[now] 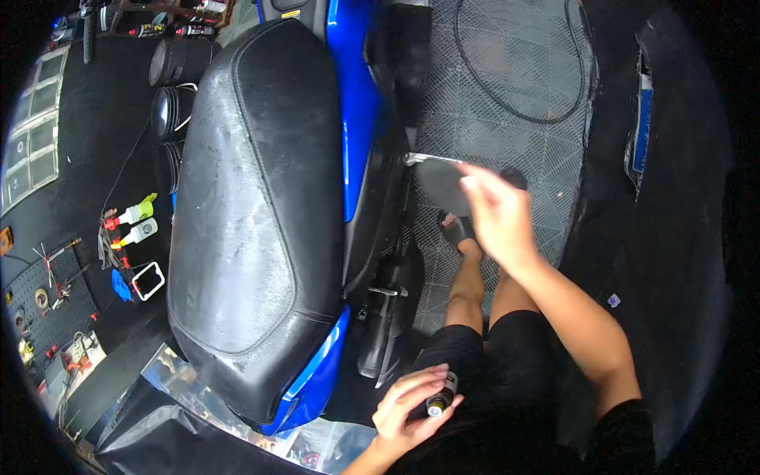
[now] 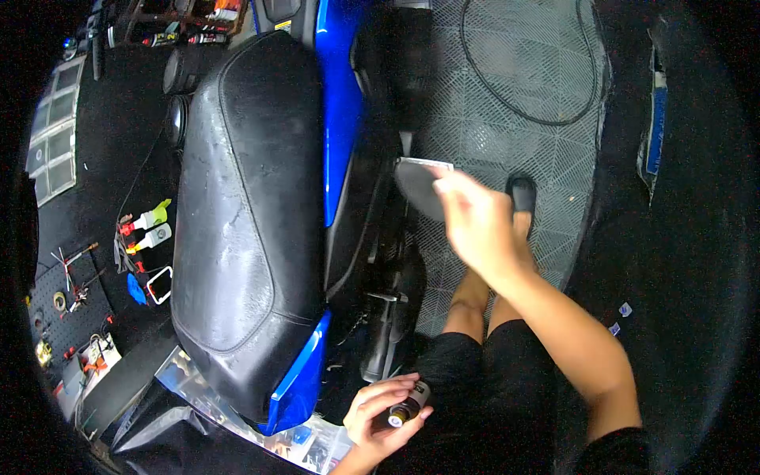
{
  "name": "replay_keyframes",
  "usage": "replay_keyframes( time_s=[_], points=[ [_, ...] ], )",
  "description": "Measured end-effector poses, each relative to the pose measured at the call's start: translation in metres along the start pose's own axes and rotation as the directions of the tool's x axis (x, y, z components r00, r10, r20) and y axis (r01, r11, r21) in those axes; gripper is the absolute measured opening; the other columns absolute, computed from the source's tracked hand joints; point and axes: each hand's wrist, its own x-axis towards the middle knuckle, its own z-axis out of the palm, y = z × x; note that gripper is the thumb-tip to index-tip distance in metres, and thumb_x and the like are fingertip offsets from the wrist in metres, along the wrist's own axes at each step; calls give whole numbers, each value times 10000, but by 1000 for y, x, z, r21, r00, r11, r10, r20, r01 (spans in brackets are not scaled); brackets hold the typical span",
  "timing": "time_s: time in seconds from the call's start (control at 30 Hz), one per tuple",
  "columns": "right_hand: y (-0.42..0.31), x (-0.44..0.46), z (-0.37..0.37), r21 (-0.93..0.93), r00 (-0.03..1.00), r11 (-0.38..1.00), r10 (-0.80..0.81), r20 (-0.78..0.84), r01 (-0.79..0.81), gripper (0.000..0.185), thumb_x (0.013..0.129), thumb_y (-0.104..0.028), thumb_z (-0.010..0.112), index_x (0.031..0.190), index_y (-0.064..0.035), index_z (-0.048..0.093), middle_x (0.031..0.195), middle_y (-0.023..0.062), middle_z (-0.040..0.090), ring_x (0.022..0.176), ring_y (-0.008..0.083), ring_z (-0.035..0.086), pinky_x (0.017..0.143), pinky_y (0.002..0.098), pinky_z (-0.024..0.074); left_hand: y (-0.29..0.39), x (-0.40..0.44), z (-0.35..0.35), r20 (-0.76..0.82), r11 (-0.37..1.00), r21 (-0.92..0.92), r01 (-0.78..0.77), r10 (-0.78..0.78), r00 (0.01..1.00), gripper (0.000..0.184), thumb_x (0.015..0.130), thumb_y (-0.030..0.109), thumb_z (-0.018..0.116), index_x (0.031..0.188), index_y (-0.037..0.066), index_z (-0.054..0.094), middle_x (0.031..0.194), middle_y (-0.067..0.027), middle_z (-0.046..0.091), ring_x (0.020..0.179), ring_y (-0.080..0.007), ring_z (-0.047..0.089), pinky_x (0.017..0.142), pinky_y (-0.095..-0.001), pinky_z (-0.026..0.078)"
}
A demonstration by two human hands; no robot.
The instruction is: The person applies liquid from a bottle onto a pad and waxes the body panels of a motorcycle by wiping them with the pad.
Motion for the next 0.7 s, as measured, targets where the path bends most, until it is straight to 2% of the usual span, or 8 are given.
replay_keyframes(
  time_s=[0.07,0.17,0.3,0.37,0.43,0.5,0.53,0.7],
  points=[
    [2,-24,-38,195,939,931,332,-92,-309,290,1103,-189,618,1297,-1,726,917,11,743,703,41,618,604,201,490,-2,-3,-2,58,999,25,39,-41,997,500,770,16,935,1177,-29,648,1168,-247,732,1073,-361,763,956,-455,625],
    [4,-85,-65,267,884,855,467,-26,-444,312,1137,-255,556,1320,-13,624,957,13,690,793,71,662,569,226,581,-9,-10,5,114,996,47,73,-78,990,493,784,-9,912,1200,-23,647,1190,-242,746,1111,-353,747,975,-437,588],
    [7,-161,-69,505,872,729,477,112,-463,249,1158,-222,466,1251,8,483,1076,133,650,900,232,724,633,398,711,-17,-38,20,60,963,26,268,-269,961,559,855,38,891,1302,-19,560,1206,-214,739,1067,-259,745,969,-364,577],
    [9,-196,-65,499,884,748,458,89,-438,241,1154,-205,476,1251,16,476,1090,143,658,917,230,726,648,408,713,-13,-40,25,42,931,266,252,-272,961,503,872,103,895,1275,-22,621,1135,-147,739,1022,-193,732,921,-329,585],
    [16,-230,-63,575,880,693,463,108,-435,214,1148,-152,483,1255,33,464,1081,142,656,897,217,725,680,410,715,-25,-55,32,37,919,317,236,-260,965,451,877,109,885,1249,-19,664,1110,-138,754,980,-181,738,910,-317,583],
    [21,-267,-67,399,945,862,326,34,-312,189,1143,-125,491,1239,38,477,1015,116,645,844,157,691,692,406,713,-19,-70,43,51,908,401,119,-152,987,427,873,101,878,1237,-11,687,1074,-143,763,946,-191,745,894,-312,583],
    [13,-287,-68,623,900,700,436,15,-349,165,1140,-111,497,1209,38,503,937,84,631,771,91,631,671,370,705,-14,-85,48,28,916,397,48,-64,998,458,808,88,913,1219,5,727,1008,-149,754,831,-241,724,774,-329,585],
    [3,-370,-77,478,942,834,333,-36,-276,151,1134,-94,499,1202,40,508,915,87,658,767,110,658,659,386,712,34,-152,48,17,886,464,-15,8,1000,406,815,101,903,1180,-2,758,1000,-140,770,862,-213,752,836,-319,592]
  ],
)
